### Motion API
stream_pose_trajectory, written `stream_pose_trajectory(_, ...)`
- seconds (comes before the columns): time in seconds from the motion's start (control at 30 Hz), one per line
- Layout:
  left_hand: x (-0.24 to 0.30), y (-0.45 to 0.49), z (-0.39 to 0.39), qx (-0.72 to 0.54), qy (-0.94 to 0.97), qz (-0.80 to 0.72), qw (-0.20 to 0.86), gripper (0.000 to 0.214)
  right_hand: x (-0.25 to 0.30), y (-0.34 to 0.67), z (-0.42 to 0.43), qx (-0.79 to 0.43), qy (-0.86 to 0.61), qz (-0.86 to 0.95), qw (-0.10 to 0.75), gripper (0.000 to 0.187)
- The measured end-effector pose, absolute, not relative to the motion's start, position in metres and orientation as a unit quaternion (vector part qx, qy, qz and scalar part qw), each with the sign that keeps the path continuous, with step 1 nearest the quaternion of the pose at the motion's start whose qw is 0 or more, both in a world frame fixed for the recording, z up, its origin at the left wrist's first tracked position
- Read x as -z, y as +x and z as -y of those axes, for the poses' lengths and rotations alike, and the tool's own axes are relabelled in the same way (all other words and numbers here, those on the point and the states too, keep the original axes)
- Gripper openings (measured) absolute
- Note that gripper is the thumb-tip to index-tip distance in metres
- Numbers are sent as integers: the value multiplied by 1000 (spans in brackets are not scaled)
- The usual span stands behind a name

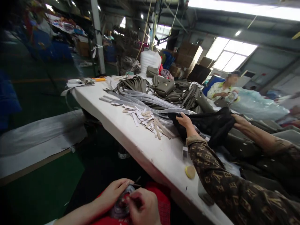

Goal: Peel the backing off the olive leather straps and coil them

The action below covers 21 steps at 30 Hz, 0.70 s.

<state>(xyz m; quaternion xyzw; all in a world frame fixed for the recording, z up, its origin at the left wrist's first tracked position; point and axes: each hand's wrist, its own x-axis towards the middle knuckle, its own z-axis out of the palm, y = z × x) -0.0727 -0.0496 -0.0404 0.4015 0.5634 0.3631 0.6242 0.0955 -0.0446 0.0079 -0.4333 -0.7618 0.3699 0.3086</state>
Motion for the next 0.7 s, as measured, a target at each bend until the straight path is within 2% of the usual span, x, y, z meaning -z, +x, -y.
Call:
stream_pose_trajectory(0.23, 45, -69, 46, -329, 395, -543, 664, 66, 16, 92, 42, -253, -511, 780, 257, 5)
stream_pose_trajectory(0.4, 42, -67, 43, -338, 396, -525, 673, 68, 37, 84, 39, -225, -511, 780, 281, 14)
stream_pose_trajectory(0.47, 39, -67, 42, -353, 400, -521, 666, 67, 39, 84, 38, -238, -495, 781, 296, 16)
stream_pose_trajectory(0.6, 31, -68, 40, -347, 437, -513, 653, 60, 27, 92, 35, -303, -478, 760, 320, 8)
stream_pose_trajectory(0.7, 21, -68, 40, -331, 496, -505, 624, 53, 10, 100, 30, -337, -504, 728, 321, 11)
